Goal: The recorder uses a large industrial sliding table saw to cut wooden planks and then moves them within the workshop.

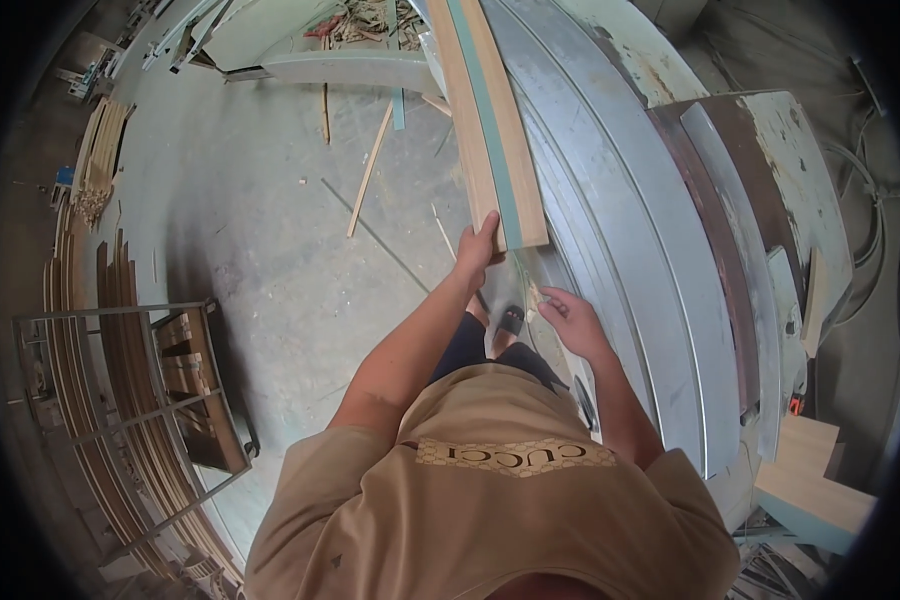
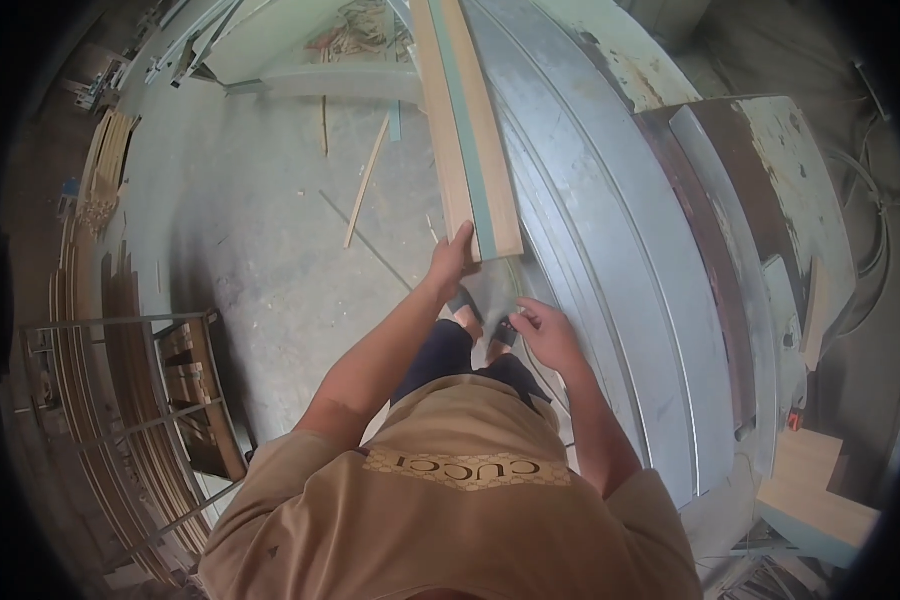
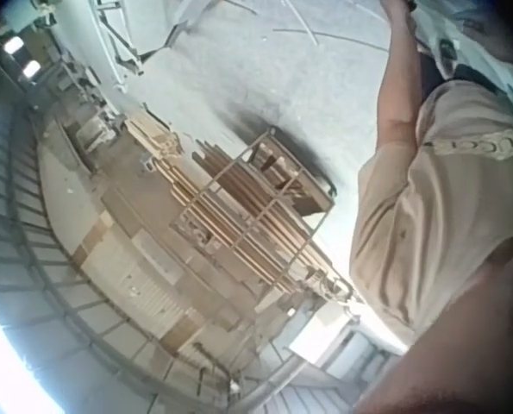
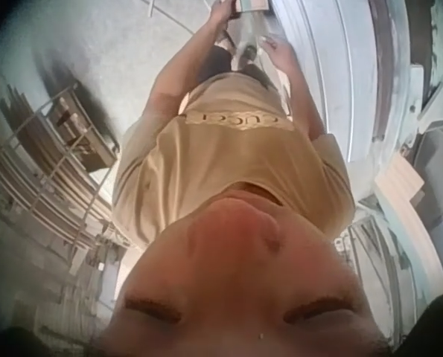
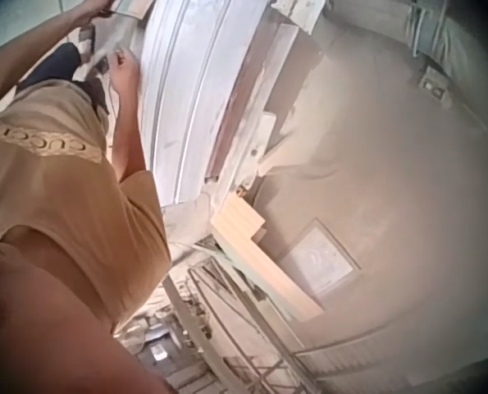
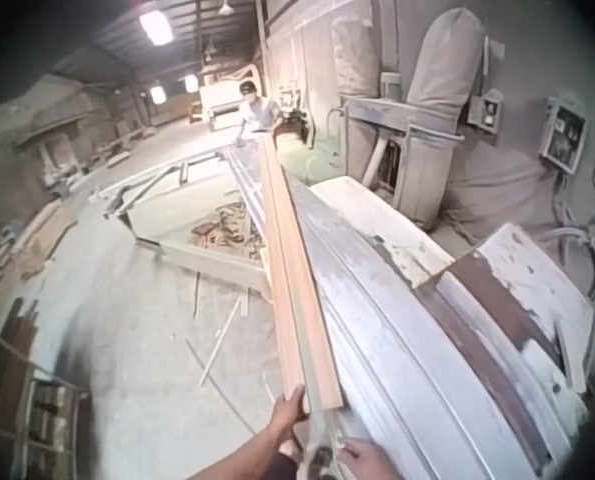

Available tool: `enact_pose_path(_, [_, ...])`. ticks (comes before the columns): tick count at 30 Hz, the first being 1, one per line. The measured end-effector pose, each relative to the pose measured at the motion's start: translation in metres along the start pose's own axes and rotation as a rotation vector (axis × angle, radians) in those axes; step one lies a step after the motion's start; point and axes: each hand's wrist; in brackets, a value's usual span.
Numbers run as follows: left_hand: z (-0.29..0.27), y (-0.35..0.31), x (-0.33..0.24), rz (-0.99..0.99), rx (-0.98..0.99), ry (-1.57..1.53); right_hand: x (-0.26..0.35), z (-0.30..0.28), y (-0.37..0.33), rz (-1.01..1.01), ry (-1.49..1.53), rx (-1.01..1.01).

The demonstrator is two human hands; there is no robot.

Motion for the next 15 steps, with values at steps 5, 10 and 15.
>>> enact_pose_path(5, [0.022, 0.027, -0.004, 0.09, -0.11, 0.103, -0.008, 0.024, -0.01, -0.019, -0.062, 0.105])
enact_pose_path(10, [0.001, 0.037, -0.006, 0.091, -0.02, 0.36, -0.019, 0.062, -0.041, -0.033, -0.109, 0.298])
enact_pose_path(15, [-0.037, 0.021, 0.053, 0.557, -0.372, 0.568, -0.006, 0.079, -0.032, -0.147, -0.144, 0.479])
Point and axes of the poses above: each hand's wrist, its own y-axis towards the middle knuckle, its own z-axis out of the palm, x = y × z, and after that the axes turned 6 degrees about -y, right-handed
